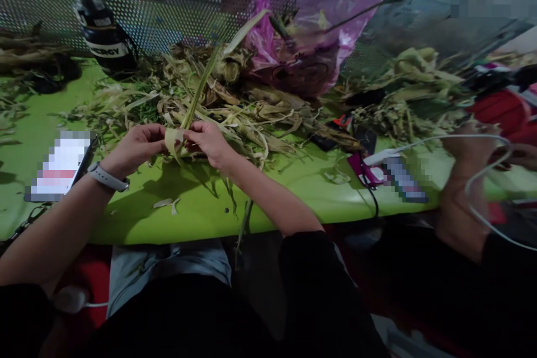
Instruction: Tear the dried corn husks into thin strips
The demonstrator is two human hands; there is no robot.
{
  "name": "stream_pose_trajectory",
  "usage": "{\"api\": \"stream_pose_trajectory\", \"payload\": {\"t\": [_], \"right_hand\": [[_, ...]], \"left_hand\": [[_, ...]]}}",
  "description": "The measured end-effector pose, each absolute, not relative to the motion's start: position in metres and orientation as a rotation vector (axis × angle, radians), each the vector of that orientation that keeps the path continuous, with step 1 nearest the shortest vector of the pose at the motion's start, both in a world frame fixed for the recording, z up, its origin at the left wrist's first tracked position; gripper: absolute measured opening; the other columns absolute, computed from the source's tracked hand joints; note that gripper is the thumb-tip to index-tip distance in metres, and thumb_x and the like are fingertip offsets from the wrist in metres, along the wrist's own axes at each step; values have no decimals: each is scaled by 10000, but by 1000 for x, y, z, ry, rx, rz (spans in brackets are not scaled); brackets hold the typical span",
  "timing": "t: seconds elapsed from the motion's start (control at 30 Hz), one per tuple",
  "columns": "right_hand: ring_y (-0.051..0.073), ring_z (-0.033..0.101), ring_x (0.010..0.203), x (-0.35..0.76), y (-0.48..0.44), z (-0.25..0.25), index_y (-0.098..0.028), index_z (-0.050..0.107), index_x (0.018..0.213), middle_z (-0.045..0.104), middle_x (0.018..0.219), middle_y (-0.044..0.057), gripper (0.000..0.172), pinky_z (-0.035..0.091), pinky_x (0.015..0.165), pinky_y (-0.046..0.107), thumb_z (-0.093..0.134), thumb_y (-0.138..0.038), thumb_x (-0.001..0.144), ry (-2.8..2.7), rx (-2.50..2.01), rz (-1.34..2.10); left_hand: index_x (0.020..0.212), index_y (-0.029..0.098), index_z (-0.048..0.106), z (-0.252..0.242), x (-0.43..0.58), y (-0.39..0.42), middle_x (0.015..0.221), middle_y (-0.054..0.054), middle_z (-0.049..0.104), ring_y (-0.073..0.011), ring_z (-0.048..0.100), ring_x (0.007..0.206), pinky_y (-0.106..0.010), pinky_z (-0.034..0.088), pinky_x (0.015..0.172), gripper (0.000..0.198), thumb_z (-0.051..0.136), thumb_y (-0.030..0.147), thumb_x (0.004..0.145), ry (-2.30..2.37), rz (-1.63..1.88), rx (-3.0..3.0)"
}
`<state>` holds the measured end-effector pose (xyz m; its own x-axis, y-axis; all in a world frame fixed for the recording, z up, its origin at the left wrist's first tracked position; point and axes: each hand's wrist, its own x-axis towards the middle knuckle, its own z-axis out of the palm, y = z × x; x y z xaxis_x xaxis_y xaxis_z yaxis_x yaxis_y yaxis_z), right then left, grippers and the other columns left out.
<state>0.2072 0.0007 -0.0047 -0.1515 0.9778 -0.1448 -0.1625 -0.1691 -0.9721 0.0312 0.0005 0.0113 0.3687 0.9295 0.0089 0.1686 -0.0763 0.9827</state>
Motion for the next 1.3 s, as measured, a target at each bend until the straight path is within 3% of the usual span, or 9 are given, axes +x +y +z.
{"api": "stream_pose_trajectory", "payload": {"t": [0.23, 0.4, 0.53, 0.63, 0.8, 1.03, 1.3], "right_hand": [[63, 539, 517, 204, 0, -5, -151, 613, 696, 622, 635, -28, 275, 494, 540, 216, 801, -342, 633, -1097, -1095, 1504], [85, 545, 575, 208, -1, 0, -157, 654, 751, 636, 669, -11, 126, 447, 526, 208, 664, -262, 683, -1129, -1004, 1568], [76, 523, 613, 212, -1, 2, -168, 687, 887, 676, 769, -12, 244, 399, 517, 186, 645, -213, 652, -1246, -930, 1546], [88, 567, 649, 210, 1, -3, -183, 672, 936, 682, 776, -23, 332, 471, 600, 206, 748, -291, 631, -1248, -906, 1512], [133, 631, 697, 200, 8, -14, -185, 633, 779, 692, 720, -9, 336, 523, 637, 243, 813, -394, 587, -1066, -866, 1569], [149, 645, 834, 222, 21, 7, -207, 568, 819, 660, 750, 6, 246, 550, 738, 294, 579, -450, 860, -922, -822, 1484], [106, 531, 675, 256, 35, 28, -229, 554, 842, 435, 586, -53, 249, 527, 817, 284, 517, -466, 905, -888, -839, 1252]], "left_hand": [[831, 165, 542, 10, 37, -2, 649, 24, 618, -117, 608, 601, -234, 501, 583, 296, 766, 185, 638, 1025, 883, 1392], [828, 168, 506, 14, 39, -4, 640, 29, 617, -99, 602, 566, -229, 526, 567, 229, 693, 142, 698, 1060, 921, 1282], [814, 166, 497, 17, 40, -6, 683, 27, 622, -94, 600, 600, -223, 540, 567, 211, 672, 151, 698, 1073, 998, 1278], [828, 175, 476, 18, 41, -9, 704, 30, 623, -98, 607, 621, -231, 549, 582, 253, 688, 187, 691, 1002, 998, 1299], [824, 184, 457, 14, 39, -10, 747, 30, 610, -109, 627, 687, -219, 542, 592, 309, 724, 215, 673, 908, 965, 1377], [808, 179, 485, 23, 31, -5, 716, 35, 568, -124, 616, 675, -250, 549, 591, 328, 752, 253, 633, 955, 908, 1352], [783, 187, 535, 40, 14, 4, 714, 34, 558, -107, 576, 653, -232, 497, 589, 205, 702, 171, 666, 1010, 926, 1267]]}}
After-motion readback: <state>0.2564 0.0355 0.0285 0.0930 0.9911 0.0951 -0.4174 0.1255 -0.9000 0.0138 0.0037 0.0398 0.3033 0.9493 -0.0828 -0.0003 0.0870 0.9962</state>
